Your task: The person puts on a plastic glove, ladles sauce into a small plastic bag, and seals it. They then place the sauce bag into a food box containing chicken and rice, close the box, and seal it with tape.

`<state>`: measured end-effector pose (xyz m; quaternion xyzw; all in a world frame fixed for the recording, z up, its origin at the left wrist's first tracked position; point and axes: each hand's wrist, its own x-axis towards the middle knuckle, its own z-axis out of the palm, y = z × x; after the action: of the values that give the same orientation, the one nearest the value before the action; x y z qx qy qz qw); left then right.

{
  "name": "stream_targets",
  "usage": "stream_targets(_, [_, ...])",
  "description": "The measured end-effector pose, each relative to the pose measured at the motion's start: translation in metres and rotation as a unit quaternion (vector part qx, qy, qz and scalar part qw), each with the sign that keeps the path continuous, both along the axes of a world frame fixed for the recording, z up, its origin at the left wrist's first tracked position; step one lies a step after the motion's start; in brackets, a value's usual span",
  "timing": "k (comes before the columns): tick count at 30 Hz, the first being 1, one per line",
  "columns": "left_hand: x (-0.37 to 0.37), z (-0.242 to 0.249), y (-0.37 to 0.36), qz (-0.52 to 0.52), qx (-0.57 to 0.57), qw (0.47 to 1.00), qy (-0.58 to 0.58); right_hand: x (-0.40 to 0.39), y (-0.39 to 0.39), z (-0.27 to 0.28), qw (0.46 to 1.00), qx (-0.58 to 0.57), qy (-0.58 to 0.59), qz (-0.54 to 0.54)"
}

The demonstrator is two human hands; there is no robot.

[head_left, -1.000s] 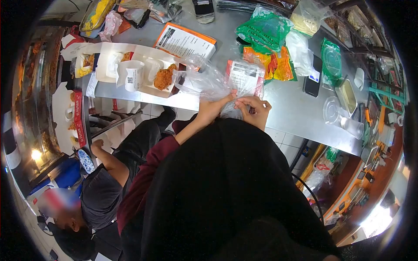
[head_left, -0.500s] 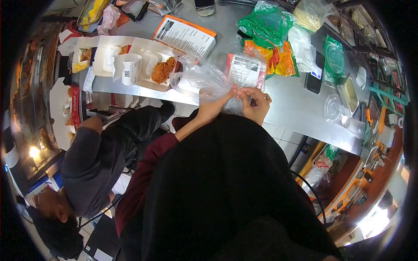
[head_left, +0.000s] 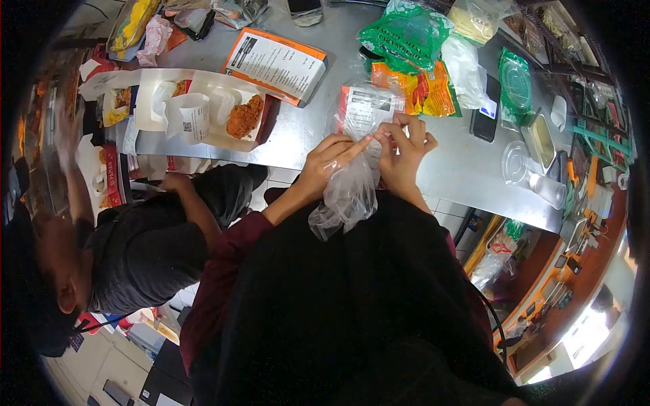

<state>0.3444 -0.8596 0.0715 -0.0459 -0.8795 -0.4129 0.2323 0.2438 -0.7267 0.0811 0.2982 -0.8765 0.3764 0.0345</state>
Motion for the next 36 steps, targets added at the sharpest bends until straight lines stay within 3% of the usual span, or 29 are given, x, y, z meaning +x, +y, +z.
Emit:
stream_targets(5, [0.000,0.000,-0.005,0.008,0.028,0.998,-0.053,-0.015,-0.007,-0.004,0.998,-0.033,0.020,0.040])
stream_targets(8, [-0.002,0.005,-0.002,-0.009,0.041,0.996,-0.078,-0.012,-0.010,0.003,0.990,0.008,0.096,0.100])
stream_targets(12, [-0.002,0.000,0.001,0.010,0.052,0.996,-0.077,-0.017,-0.008,-0.003,0.993,-0.009,0.108,0.052])
stream_targets(15, [0.000,0.004,-0.004,-0.024,0.077,0.989,-0.127,-0.023,-0.012,0.000,0.996,0.001,0.065,0.058])
stream_targets(18, [-0.004,-0.005,-0.008,0.025,-0.132,0.970,-0.202,-0.062,-0.004,-0.002,0.969,-0.187,-0.142,0.071])
stream_targets(19, [-0.010,-0.013,-0.010,0.047,-0.055,0.980,-0.184,-0.074,-0.005,0.001,0.986,-0.148,-0.062,0.054])
stream_targets(20, [-0.016,-0.021,-0.013,0.066,0.023,0.985,-0.158,-0.078,-0.007,-0.001,0.987,-0.106,-0.091,0.075])
stream_targets(22, [-0.055,0.009,0.005,0.174,0.150,0.967,-0.108,-0.084,-0.009,-0.006,0.981,-0.022,-0.150,0.119])
stream_targets(23, [-0.064,0.000,0.006,0.194,0.177,0.955,-0.139,-0.090,-0.012,-0.012,0.985,-0.041,-0.126,0.115])
stream_targets(26, [-0.079,-0.008,-0.003,0.219,0.164,0.937,-0.220,-0.104,-0.016,-0.014,0.969,-0.018,-0.227,0.097])
stream_targets(32, [-0.079,-0.015,0.000,0.273,0.348,0.873,-0.206,-0.114,-0.018,-0.032,0.957,-0.048,-0.255,0.127])
stream_targets(36, [-0.072,-0.019,-0.002,0.232,0.429,0.846,-0.217,-0.114,-0.020,-0.036,0.956,-0.066,-0.259,0.123])
